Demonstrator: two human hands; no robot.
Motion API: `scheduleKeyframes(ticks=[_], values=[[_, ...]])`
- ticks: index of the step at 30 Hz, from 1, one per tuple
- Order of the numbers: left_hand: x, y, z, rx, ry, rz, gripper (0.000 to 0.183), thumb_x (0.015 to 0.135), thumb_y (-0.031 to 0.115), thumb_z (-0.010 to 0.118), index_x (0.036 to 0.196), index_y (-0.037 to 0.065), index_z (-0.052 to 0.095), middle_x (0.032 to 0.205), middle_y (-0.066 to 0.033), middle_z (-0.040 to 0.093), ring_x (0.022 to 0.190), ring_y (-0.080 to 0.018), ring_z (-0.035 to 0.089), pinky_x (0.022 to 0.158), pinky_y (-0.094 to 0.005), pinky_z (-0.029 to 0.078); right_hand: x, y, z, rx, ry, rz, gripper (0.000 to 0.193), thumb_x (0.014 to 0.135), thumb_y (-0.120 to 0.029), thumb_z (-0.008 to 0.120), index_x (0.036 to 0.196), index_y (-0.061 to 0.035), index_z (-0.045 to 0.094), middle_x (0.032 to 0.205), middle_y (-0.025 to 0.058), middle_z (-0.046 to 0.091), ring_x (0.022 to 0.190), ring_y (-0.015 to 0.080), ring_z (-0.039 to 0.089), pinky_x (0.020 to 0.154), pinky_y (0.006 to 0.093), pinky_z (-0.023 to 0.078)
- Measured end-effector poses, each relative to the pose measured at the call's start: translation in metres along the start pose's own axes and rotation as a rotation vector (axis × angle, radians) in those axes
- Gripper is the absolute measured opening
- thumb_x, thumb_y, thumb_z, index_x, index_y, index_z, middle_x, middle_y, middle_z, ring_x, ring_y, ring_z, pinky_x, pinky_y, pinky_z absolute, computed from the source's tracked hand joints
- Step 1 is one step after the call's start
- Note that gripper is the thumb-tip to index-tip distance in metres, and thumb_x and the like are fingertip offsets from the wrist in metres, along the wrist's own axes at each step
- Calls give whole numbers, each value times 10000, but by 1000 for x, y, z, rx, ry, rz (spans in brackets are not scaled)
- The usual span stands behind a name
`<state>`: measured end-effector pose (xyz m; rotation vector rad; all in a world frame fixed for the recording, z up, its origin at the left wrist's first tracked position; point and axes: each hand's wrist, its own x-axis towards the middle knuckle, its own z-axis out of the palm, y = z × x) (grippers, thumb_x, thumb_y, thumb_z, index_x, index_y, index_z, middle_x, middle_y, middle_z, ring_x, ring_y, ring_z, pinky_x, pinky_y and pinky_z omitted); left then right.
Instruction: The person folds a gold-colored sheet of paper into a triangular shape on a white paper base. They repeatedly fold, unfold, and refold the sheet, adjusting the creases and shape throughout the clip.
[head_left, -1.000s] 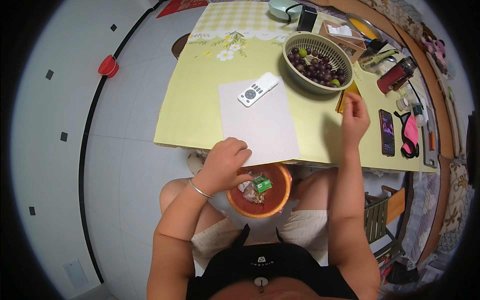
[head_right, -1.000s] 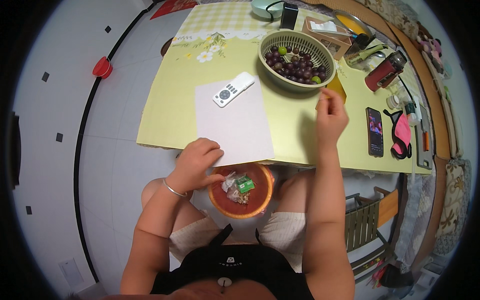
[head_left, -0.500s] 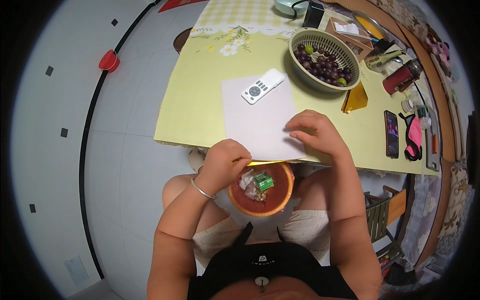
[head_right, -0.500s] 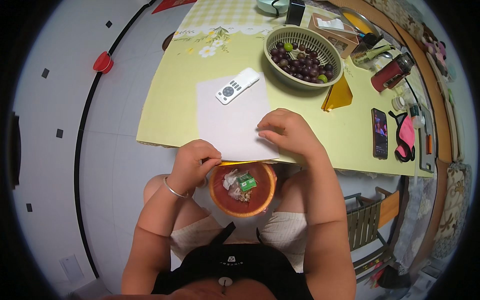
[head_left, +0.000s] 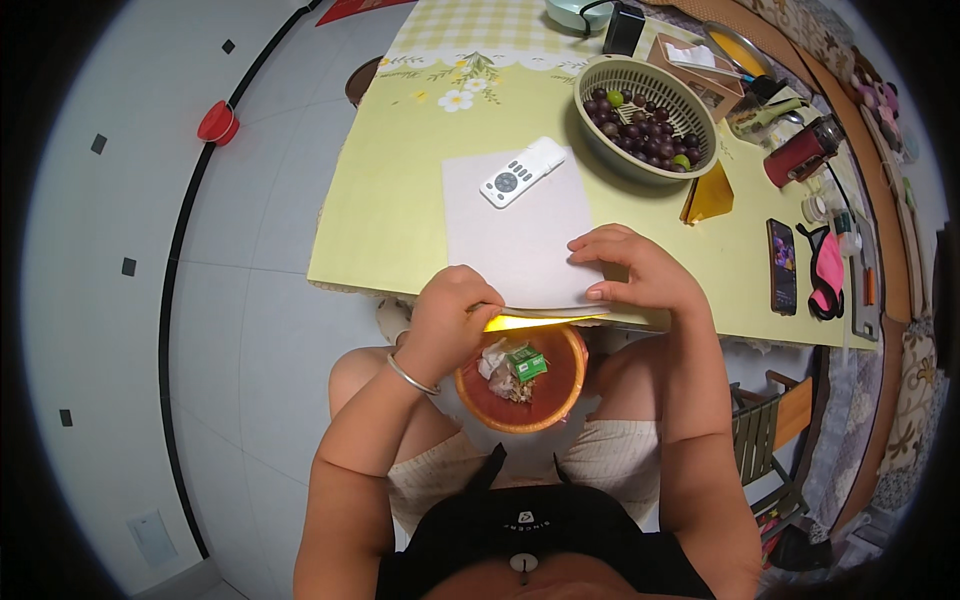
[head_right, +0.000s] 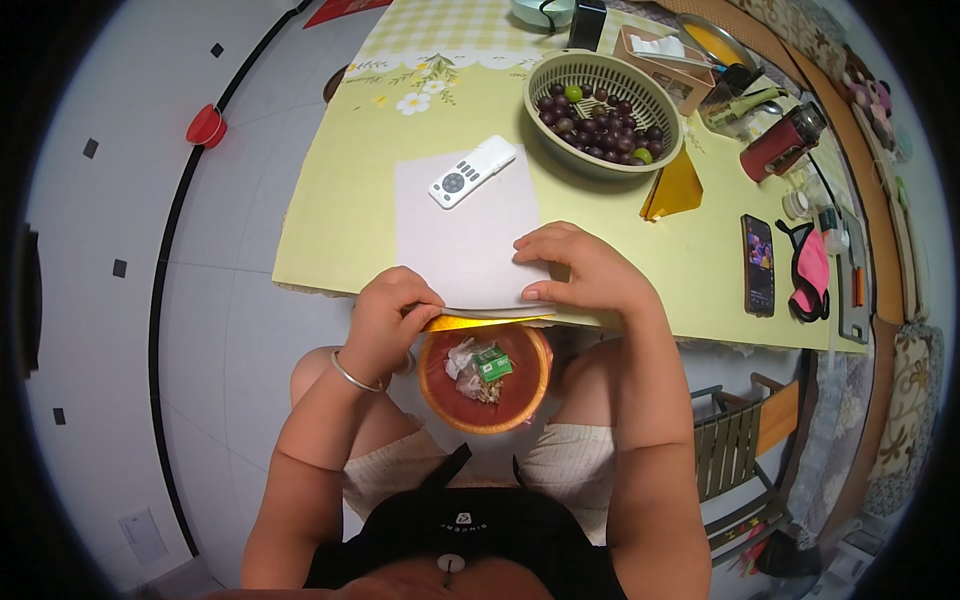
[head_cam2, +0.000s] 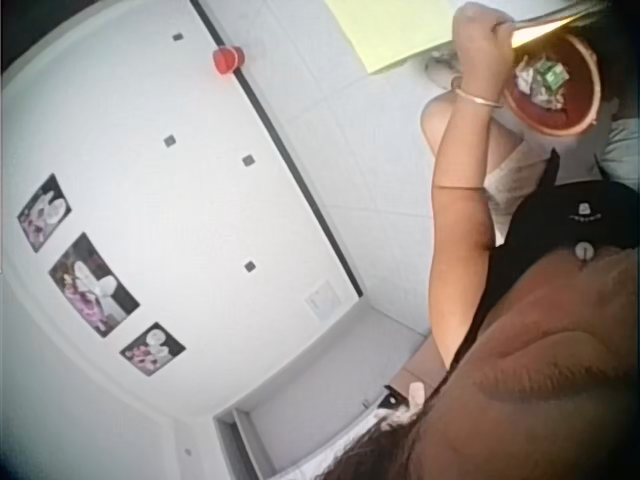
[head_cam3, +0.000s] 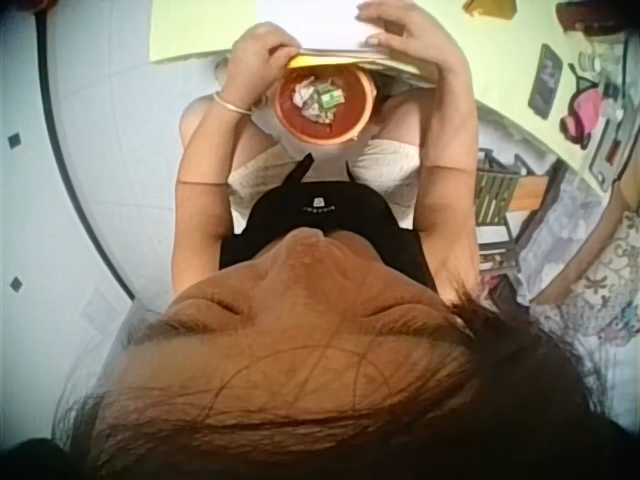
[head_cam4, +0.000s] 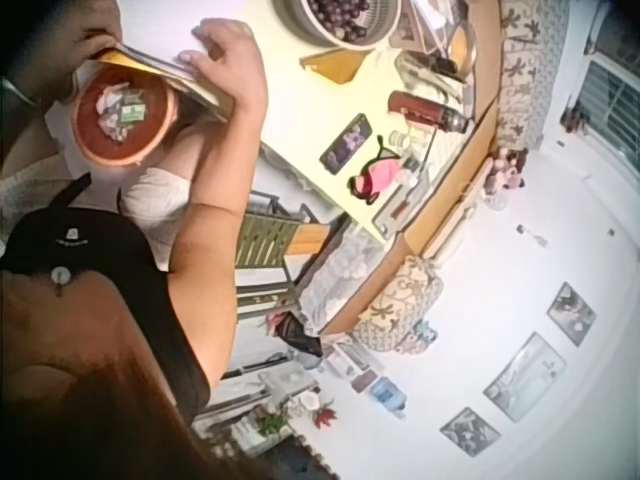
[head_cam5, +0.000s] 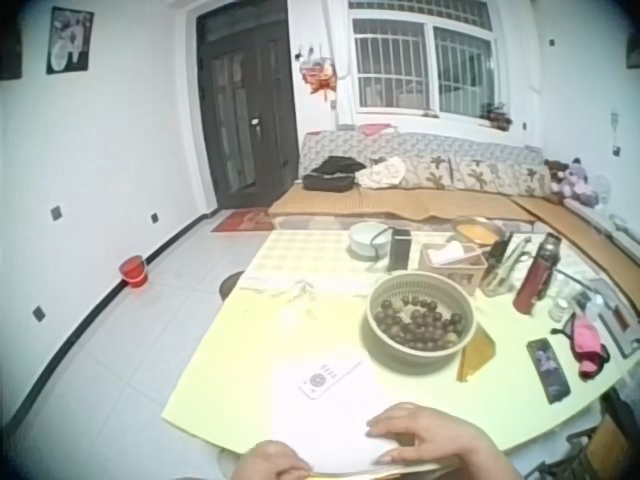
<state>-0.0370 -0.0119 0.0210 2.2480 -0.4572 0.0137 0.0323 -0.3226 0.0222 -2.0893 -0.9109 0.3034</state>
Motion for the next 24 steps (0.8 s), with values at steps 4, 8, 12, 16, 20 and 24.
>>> scheduleKeyframes(ticks=[4,8,12,16,20,24], values=[[2,-15,-1,-397,1,-155,107,814,-15,769,913,22,780,936,-48,707,844,-146,655,755,-258,532,-3,3,-4,115,-29,-19,535,811,-339,837,1230,-35,699,1330,142,653,1271,315,565,1109,445,417],[8,-20,-5,-711,-6,-338,90,843,-13,766,932,-10,770,937,-36,722,844,-102,642,766,-242,524,-4,3,-5,201,36,60,409,851,-232,806,1191,-26,714,1250,118,680,1195,264,599,1054,395,453],[16,-23,-7,-705,54,-351,153,884,17,760,1034,-7,740,922,-29,725,820,-85,635,752,-230,518,11,9,16,250,262,316,224,887,-145,772,1045,10,734,962,69,688,881,163,613,812,316,502],[21,-31,-10,-477,141,-285,284,857,59,785,1116,-7,690,936,-41,733,802,-101,647,718,-246,519,21,33,35,371,474,410,160,918,-126,742,946,31,729,729,15,641,683,94,534,652,270,463],[27,-48,-10,-325,185,-349,309,839,125,800,1114,15,708,978,-66,745,856,-158,670,756,-295,531,29,22,42,403,596,433,161,926,-129,734,941,31,726,693,2,636,663,82,526,644,259,456],[40,-47,-12,-8,191,-188,245,886,191,762,1089,56,741,1109,-90,726,1074,-225,633,939,-382,496,30,19,39,279,547,417,155,885,-118,745,932,28,720,760,42,653,708,122,568,674,281,473]])
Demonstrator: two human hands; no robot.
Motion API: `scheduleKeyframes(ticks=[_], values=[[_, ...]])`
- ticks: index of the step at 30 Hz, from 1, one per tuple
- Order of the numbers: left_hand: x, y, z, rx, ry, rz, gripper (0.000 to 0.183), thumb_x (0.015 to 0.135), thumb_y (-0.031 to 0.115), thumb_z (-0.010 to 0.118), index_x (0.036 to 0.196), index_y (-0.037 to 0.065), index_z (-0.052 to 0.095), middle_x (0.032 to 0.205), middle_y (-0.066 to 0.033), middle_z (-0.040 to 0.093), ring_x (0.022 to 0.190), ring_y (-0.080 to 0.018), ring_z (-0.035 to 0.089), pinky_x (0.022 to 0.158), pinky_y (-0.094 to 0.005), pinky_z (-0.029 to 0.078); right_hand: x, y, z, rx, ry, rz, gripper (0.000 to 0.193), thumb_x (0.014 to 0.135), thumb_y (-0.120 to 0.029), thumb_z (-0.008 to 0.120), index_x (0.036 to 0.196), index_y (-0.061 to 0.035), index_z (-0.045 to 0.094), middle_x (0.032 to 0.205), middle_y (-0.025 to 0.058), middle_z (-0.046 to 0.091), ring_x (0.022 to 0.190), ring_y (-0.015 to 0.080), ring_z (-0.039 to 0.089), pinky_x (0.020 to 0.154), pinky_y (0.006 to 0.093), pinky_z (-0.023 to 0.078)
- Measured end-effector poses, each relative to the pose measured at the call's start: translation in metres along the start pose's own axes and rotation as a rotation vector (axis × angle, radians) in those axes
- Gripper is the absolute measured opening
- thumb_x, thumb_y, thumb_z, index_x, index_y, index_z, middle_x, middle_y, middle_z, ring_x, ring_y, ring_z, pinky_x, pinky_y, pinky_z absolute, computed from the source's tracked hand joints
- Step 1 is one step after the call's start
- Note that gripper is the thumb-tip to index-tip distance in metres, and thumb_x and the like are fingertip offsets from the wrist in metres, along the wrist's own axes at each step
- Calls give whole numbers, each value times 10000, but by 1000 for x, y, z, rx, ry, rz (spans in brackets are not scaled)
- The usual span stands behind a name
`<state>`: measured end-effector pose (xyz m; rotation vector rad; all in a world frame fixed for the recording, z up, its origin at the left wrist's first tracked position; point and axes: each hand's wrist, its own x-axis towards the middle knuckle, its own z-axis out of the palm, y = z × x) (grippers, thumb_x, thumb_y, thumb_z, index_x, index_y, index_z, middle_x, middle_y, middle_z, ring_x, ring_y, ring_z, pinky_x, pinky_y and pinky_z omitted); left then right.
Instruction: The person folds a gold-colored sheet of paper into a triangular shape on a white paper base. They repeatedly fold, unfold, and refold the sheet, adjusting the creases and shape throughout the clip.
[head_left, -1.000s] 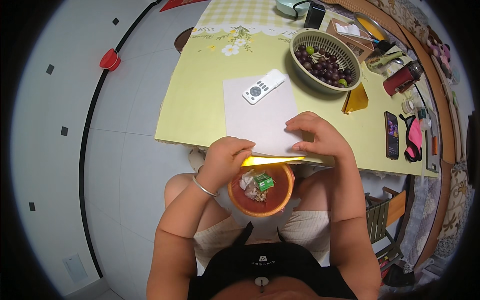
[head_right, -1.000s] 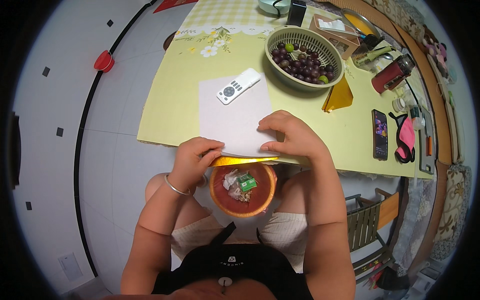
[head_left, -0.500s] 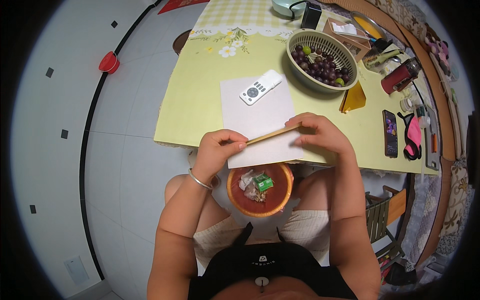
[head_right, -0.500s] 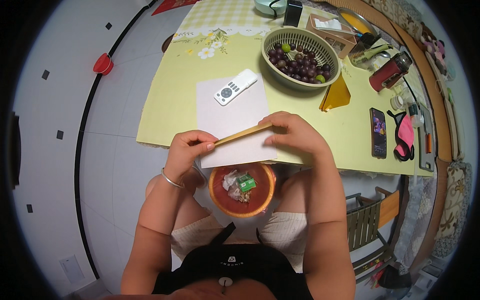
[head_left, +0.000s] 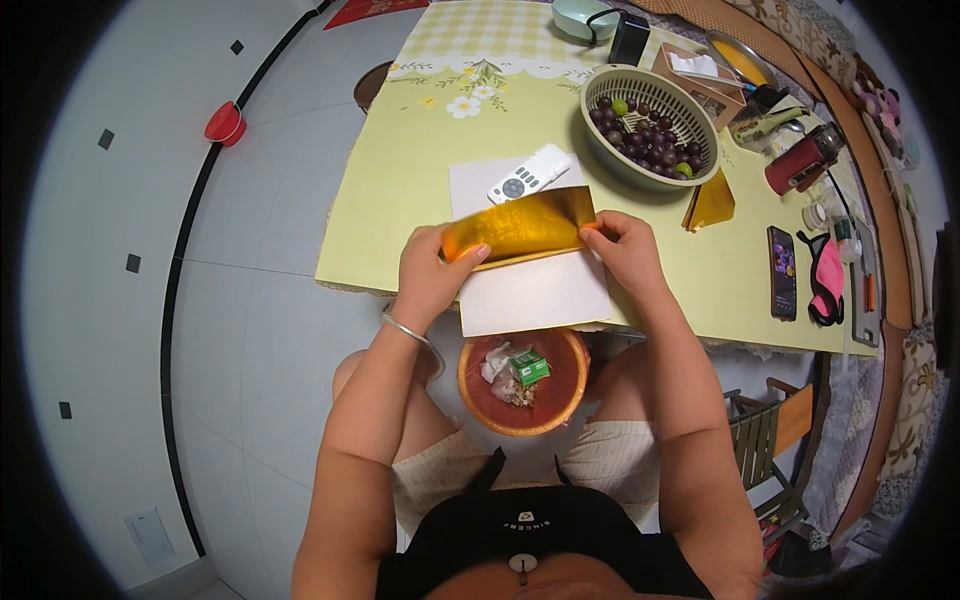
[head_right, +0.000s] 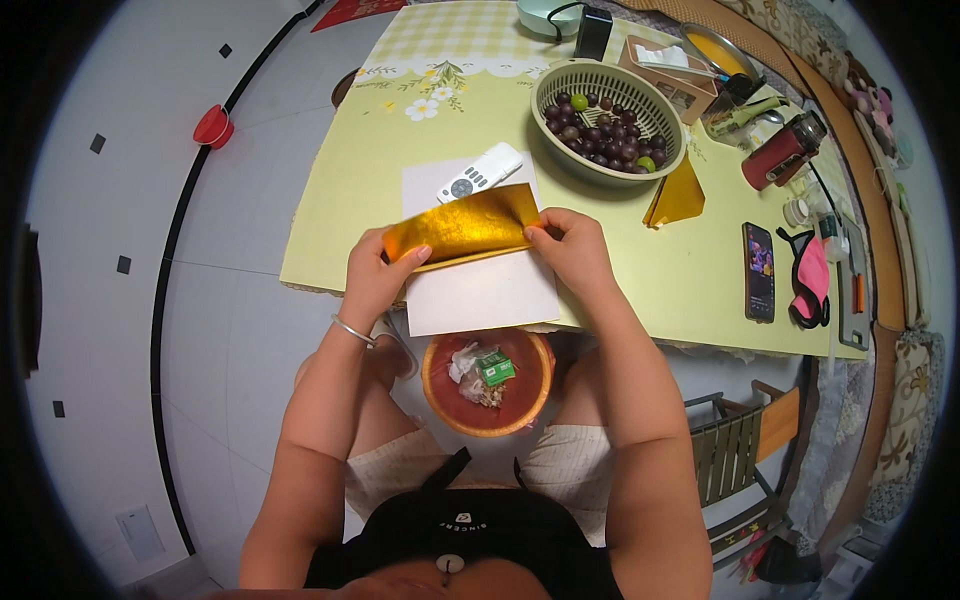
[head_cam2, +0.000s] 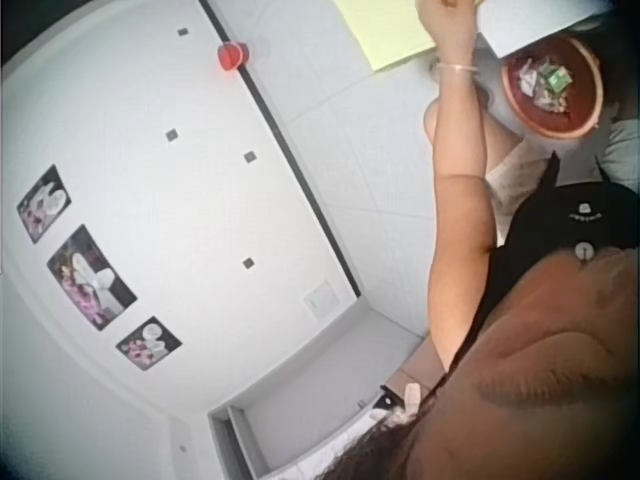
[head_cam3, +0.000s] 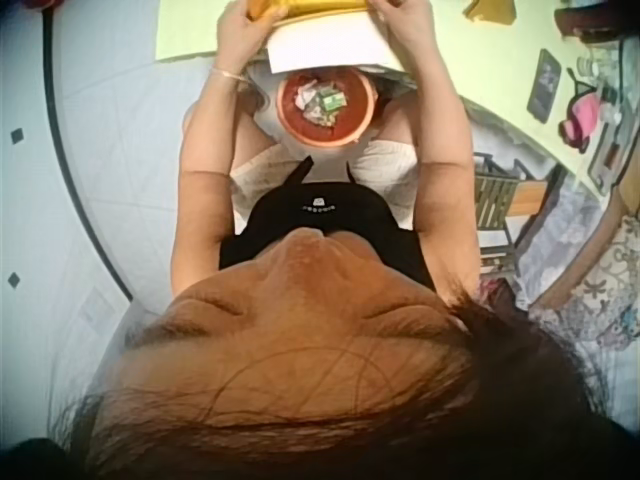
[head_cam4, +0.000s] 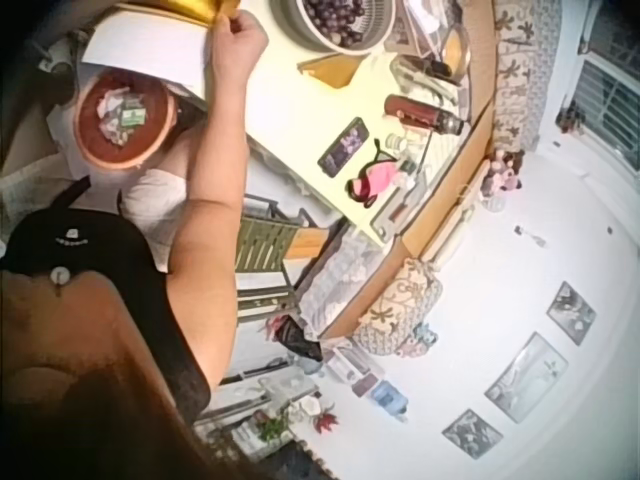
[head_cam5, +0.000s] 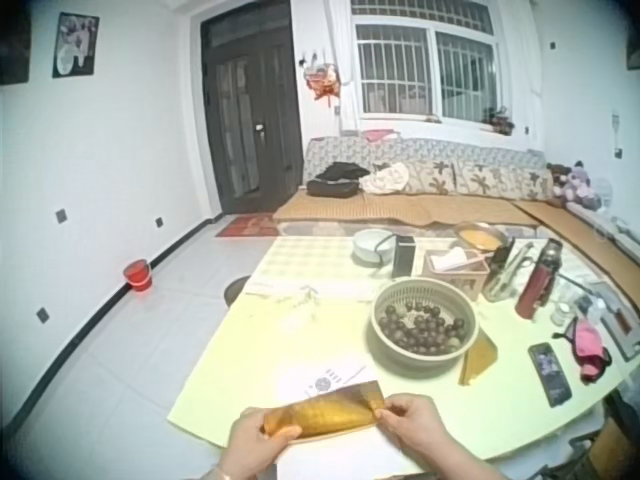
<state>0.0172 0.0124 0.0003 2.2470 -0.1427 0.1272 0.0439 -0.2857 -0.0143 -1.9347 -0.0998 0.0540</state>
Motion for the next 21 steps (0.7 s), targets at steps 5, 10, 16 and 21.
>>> scheduleKeyframes(ticks=[5,10,16,21], values=[[35,-10,-10,-303,-88,256,296,953,304,693,1146,89,754,1460,-169,561,1486,-338,344,1212,-477,264,-2,-12,-18,-184,-207,-128,169,812,-98,756,928,18,716,901,100,661,867,218,608,777,324,494],[37,23,17,280,-160,432,421,923,464,691,1245,198,750,1592,-187,421,1536,-441,209,1232,-575,135,-4,-13,-25,-173,-289,-231,162,799,-67,762,938,3,721,941,93,669,950,254,603,836,348,498],[57,14,29,378,-161,297,464,904,480,704,1195,122,754,1561,-186,462,1513,-460,244,1207,-641,134,-4,-10,-28,-114,-316,-246,174,804,-58,768,960,4,720,960,102,671,975,273,602,857,364,499],[65,6,22,298,-87,234,440,917,373,715,1250,84,712,1564,-149,483,1502,-464,291,1206,-570,199,-4,-15,-31,-124,-339,-228,167,825,-75,763,957,14,713,944,112,665,977,268,602,862,364,496]])
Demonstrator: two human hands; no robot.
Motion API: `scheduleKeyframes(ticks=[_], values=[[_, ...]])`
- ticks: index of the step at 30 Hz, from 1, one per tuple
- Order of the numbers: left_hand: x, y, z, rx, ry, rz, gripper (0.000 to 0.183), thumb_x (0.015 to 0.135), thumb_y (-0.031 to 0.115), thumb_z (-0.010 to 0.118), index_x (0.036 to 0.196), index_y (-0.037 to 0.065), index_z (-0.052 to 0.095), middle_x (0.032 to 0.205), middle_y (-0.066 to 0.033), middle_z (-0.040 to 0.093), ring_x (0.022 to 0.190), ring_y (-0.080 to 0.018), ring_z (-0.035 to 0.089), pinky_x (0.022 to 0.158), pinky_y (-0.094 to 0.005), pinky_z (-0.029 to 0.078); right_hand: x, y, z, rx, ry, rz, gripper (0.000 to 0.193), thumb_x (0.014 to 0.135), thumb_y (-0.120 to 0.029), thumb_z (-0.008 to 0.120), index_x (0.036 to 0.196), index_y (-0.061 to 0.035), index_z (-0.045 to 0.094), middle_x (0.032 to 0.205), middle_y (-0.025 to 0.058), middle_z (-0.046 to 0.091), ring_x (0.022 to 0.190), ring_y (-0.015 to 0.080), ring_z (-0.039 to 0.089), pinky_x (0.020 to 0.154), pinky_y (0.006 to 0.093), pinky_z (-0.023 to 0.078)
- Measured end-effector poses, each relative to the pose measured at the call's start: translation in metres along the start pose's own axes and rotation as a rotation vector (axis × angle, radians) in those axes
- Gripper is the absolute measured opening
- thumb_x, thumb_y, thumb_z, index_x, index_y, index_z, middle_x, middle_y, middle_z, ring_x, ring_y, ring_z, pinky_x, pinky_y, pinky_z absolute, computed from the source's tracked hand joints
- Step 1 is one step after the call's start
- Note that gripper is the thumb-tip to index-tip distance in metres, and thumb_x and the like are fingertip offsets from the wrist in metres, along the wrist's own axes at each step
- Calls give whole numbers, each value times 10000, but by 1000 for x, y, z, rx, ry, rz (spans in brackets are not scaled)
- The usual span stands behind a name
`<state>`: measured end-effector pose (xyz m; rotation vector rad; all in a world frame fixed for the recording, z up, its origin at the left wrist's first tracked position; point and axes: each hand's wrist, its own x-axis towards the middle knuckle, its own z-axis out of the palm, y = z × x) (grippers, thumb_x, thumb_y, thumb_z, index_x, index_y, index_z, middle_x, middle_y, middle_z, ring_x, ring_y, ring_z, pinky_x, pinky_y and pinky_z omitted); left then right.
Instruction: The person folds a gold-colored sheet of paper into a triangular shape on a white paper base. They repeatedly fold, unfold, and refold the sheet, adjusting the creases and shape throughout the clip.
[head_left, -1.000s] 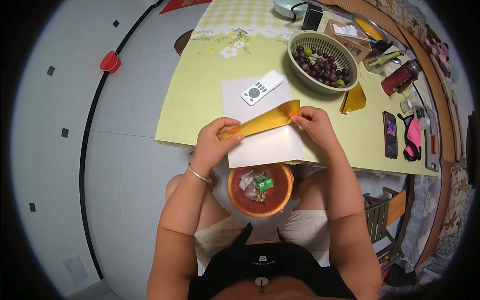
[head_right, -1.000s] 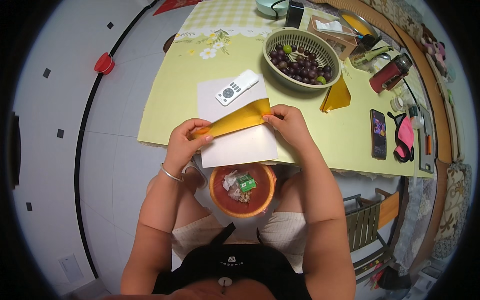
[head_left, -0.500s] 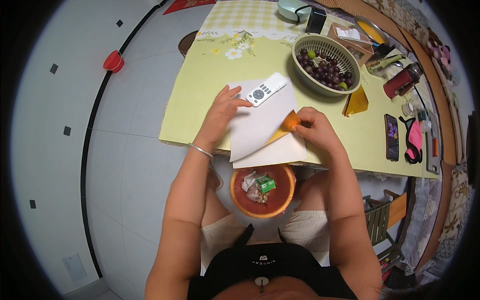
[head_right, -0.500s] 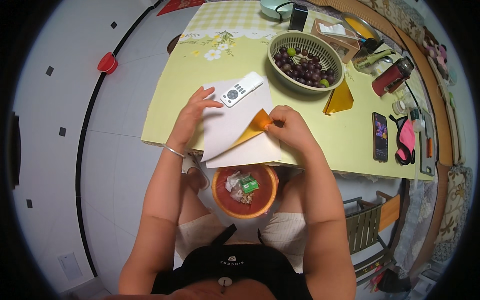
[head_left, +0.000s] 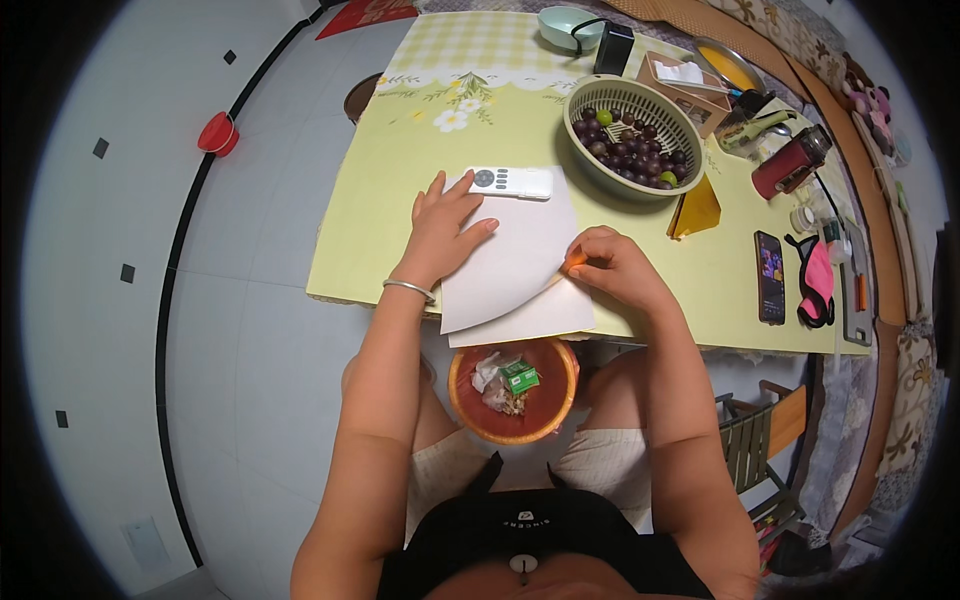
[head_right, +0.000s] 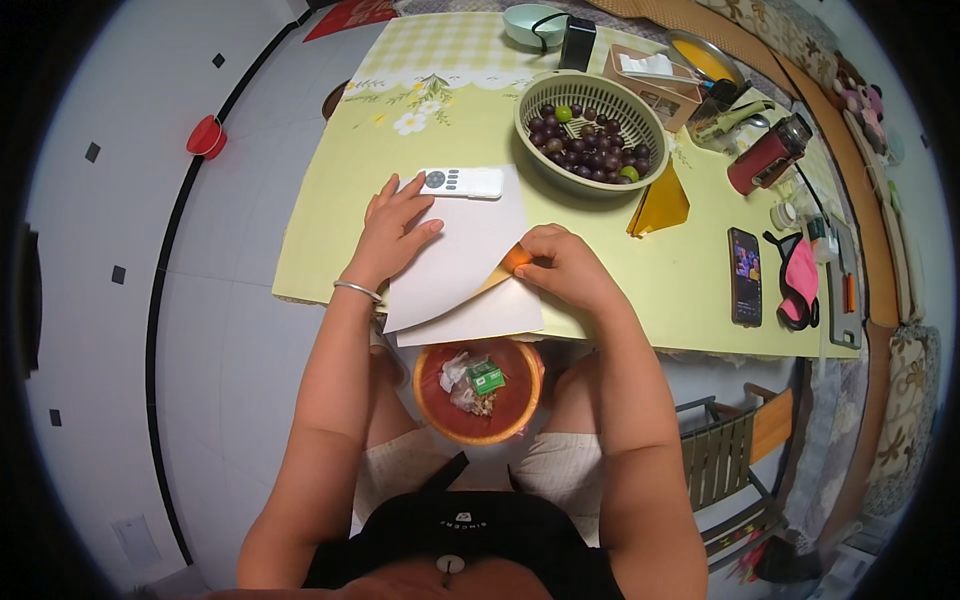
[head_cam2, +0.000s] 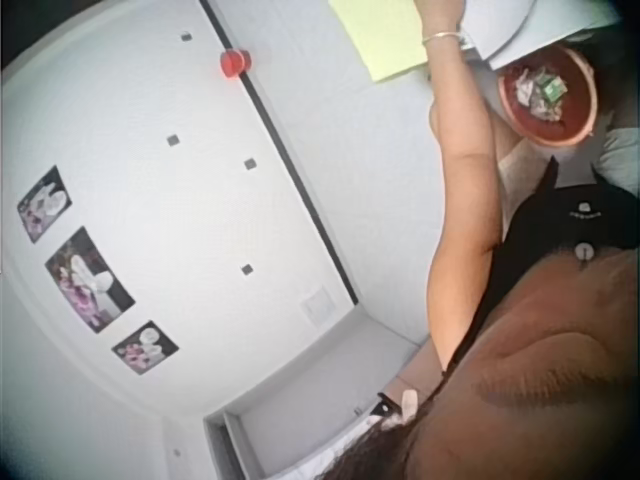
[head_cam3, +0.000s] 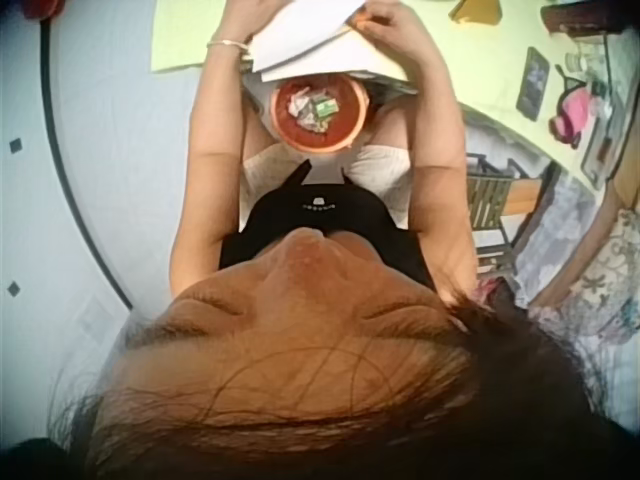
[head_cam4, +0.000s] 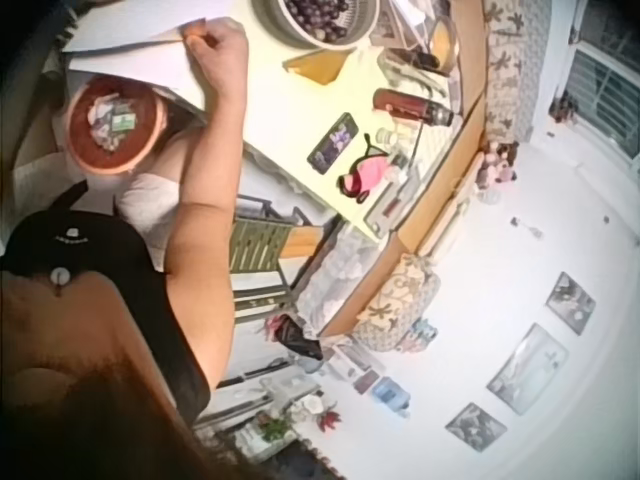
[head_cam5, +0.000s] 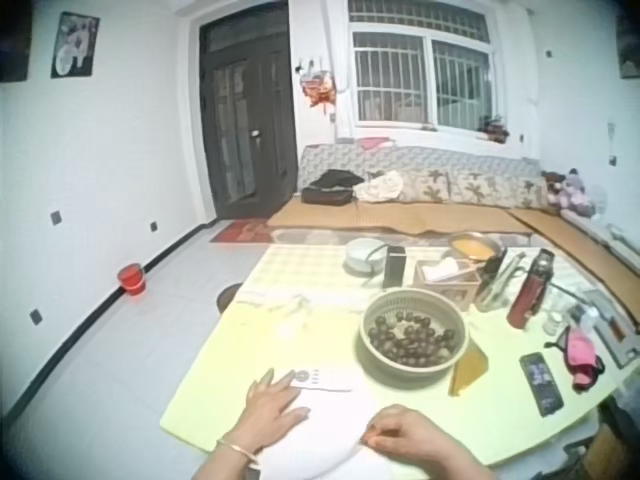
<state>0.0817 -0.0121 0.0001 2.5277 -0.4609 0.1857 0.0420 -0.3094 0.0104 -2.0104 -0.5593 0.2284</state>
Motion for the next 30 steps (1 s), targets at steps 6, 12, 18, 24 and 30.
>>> scheduleKeyframes(ticks=[6,12,18,24,30], values=[[-19,-11,-12,-692,32,-47,537,976,435,620,1321,25,655,1481,-178,558,1440,-367,430,1203,-464,301,-1,5,7,13,116,140,170,863,-124,761,936,20,707,914,120,665,913,249,600,813,350,490],[-64,-27,-40,-956,-263,-5,691,885,277,732,1467,-20,507,1334,-144,637,1269,-248,585,1158,-389,382,3,0,17,9,269,210,192,870,-143,769,865,35,698,761,97,630,714,212,587,690,358,492],[-75,-17,-8,-613,5,-323,632,814,125,800,1392,2,576,966,-77,710,1050,-190,644,942,-352,496,12,14,40,-14,491,193,228,865,-164,755,1034,-16,715,736,78,639,639,220,591,631,370,492],[-66,-4,8,-185,311,-176,560,838,41,741,1374,-11,587,769,-56,611,733,-184,578,741,-325,501,11,-14,50,-352,586,127,238,847,-124,726,1077,-65,743,754,103,673,768,292,651,693,413,528],[-68,3,6,-39,312,-82,374,810,60,737,1183,34,724,726,-83,603,734,-259,563,718,-385,488,11,7,50,-460,597,-37,96,832,-111,731,902,-72,783,805,110,707,808,309,644,741,419,534]])
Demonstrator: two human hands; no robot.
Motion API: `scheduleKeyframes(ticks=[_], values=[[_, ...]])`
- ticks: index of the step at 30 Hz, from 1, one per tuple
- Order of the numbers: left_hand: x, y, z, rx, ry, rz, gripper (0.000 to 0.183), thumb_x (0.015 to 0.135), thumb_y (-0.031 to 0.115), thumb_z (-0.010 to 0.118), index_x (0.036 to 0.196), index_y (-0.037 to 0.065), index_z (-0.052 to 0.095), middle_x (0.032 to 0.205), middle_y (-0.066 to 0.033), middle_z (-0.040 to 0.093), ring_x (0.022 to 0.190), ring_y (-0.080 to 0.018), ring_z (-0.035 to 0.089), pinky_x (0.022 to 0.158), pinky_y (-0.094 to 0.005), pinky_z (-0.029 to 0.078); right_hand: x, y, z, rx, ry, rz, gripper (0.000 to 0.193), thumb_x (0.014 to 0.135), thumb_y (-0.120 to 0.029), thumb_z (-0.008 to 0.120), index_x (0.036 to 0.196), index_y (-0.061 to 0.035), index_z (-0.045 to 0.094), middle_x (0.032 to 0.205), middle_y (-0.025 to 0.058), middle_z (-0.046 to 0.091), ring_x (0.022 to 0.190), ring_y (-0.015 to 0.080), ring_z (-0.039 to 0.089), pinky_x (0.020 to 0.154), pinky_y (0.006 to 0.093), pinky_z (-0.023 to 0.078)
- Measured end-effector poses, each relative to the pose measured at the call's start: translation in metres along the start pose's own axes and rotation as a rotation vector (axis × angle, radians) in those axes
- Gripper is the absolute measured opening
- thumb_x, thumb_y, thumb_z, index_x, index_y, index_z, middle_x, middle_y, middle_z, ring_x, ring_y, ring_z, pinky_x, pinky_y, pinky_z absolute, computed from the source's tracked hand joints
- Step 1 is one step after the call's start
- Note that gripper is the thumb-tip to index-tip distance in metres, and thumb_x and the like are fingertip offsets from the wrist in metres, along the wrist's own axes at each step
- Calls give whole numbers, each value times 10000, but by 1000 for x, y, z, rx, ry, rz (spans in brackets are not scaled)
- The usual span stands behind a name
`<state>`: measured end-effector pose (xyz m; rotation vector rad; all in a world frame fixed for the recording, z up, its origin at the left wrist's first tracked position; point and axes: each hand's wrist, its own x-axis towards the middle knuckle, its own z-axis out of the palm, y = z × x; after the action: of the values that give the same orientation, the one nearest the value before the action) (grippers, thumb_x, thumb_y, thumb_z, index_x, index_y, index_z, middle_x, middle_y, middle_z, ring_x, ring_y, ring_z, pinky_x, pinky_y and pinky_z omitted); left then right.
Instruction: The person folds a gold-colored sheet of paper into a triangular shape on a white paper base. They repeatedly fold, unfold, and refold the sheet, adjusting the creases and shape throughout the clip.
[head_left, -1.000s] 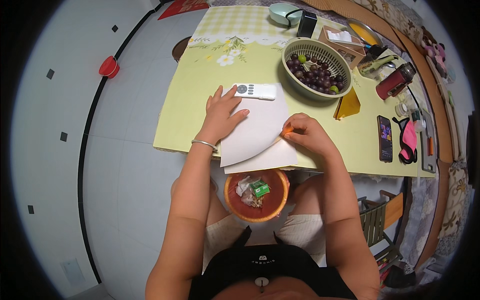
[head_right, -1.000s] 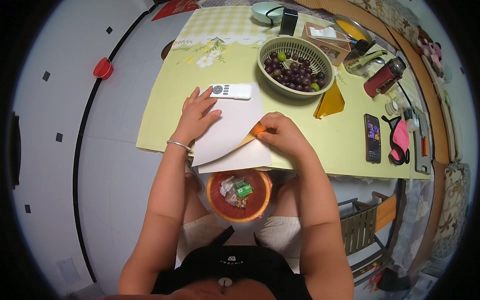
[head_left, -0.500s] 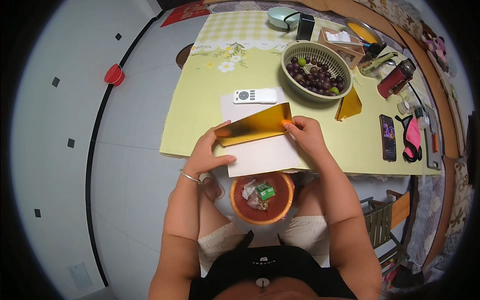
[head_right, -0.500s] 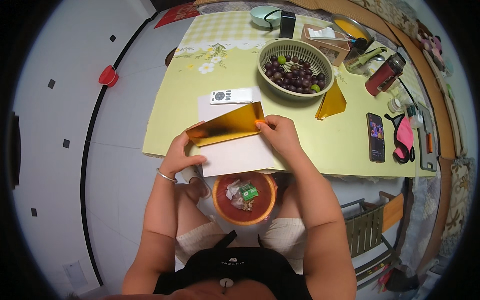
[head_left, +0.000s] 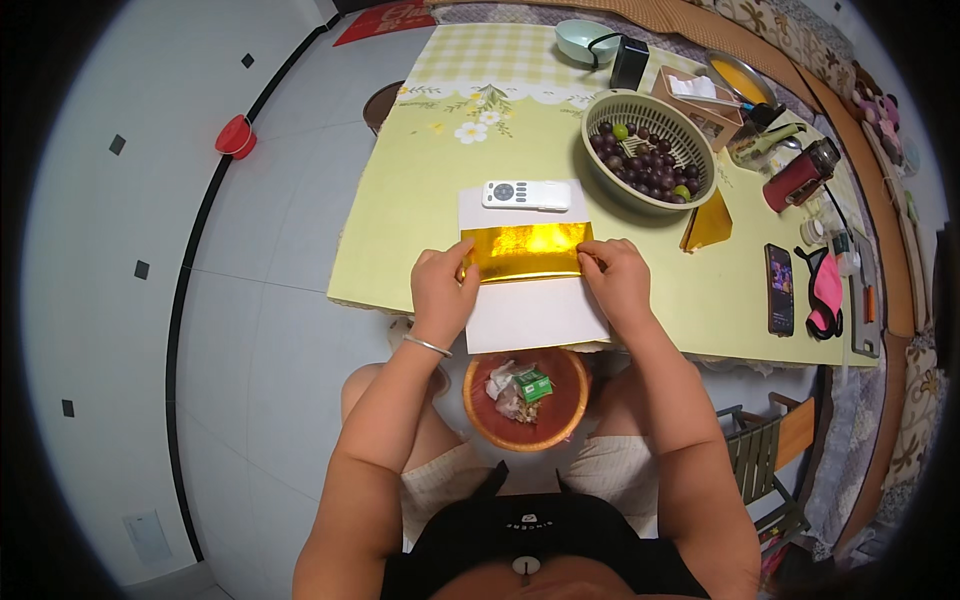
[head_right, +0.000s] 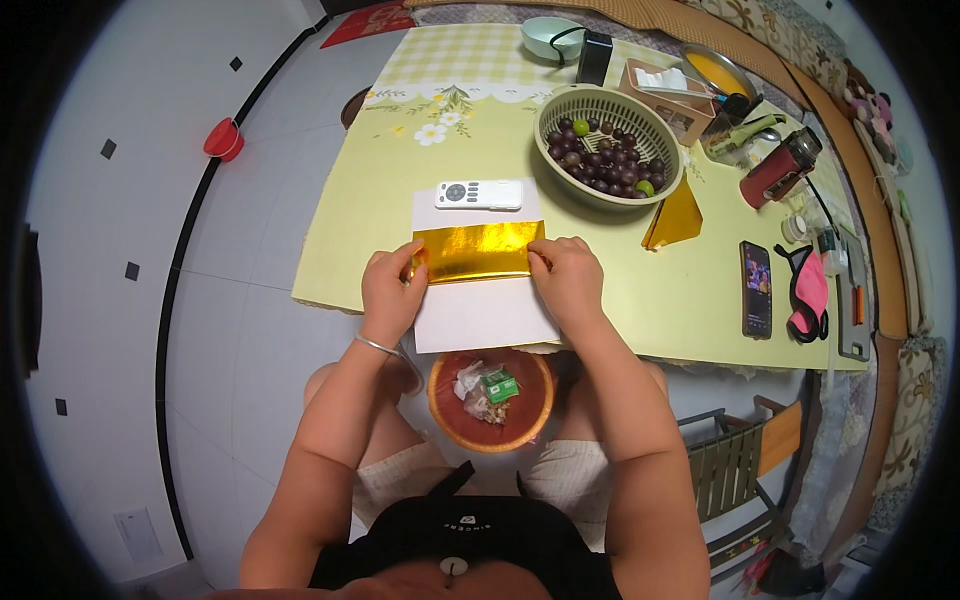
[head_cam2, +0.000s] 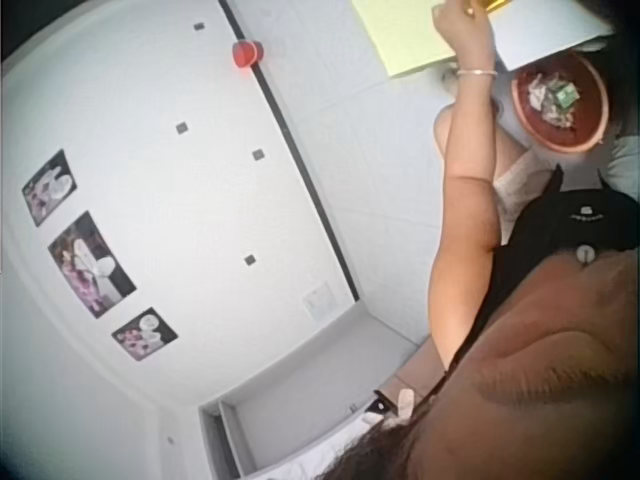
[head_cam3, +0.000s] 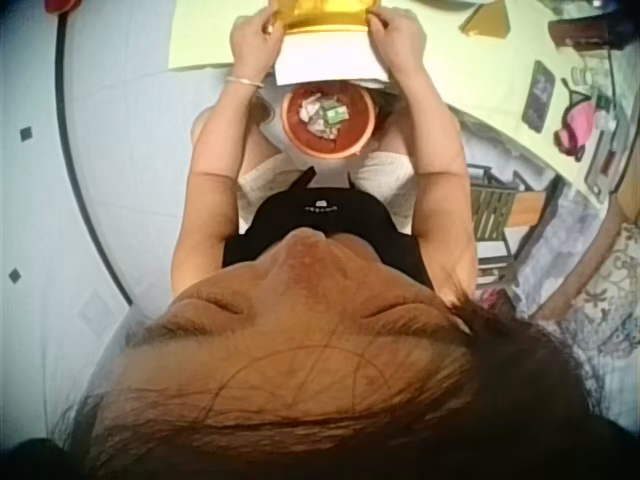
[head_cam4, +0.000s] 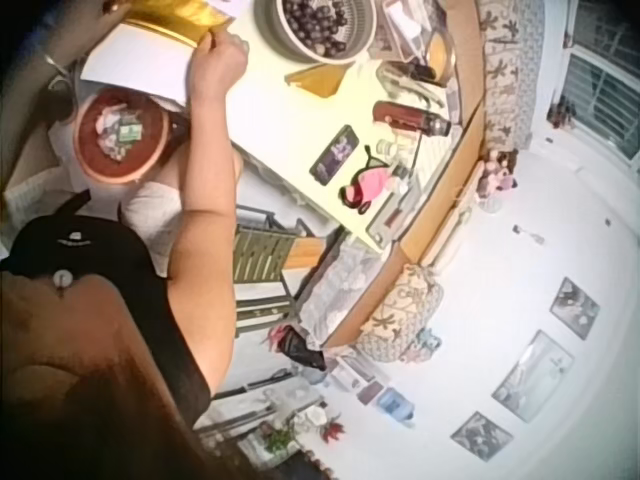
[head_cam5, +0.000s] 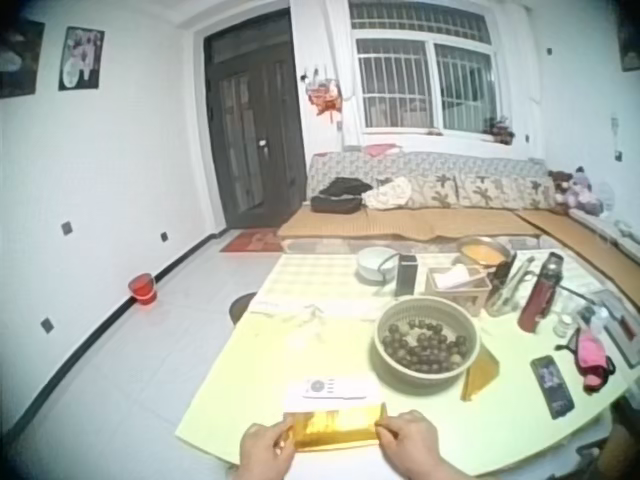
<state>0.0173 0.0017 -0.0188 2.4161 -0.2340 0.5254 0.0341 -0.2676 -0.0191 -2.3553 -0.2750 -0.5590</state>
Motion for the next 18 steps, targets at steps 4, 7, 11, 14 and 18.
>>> scheduleKeyframes(ticks=[4,7,11,14,18], values=[[-3,0,3,100,53,82,237,802,67,732,1033,34,774,695,-101,596,730,-295,566,703,-423,479,1,0,1,-27,-25,0,102,816,-107,741,903,-71,781,797,109,706,805,306,645,738,416,534],[-4,2,4,134,82,123,207,800,60,725,998,32,780,690,-107,596,730,-310,568,704,-439,475,1,-1,1,-35,-23,-11,96,809,-104,745,893,-72,779,794,106,705,800,304,645,736,415,534],[-5,5,3,170,100,149,194,799,49,719,982,25,779,687,-110,594,742,-319,571,717,-450,472,2,-1,1,-50,-13,-29,87,807,-106,748,884,-75,774,782,103,695,787,305,640,732,415,531],[-6,10,1,176,101,166,193,798,51,723,982,21,775,749,-114,611,740,-323,562,713,-462,462,1,1,3,-65,-10,-36,78,806,-107,749,876,-78,771,770,102,685,781,305,636,729,417,527],[-1,26,-5,347,111,226,280,791,43,720,1067,42,764,995,-165,668,909,-345,626,838,-445,497,2,-2,2,-122,-12,-50,41,812,-107,747,843,-82,759,777,102,683,783,303,634,729,424,524]])
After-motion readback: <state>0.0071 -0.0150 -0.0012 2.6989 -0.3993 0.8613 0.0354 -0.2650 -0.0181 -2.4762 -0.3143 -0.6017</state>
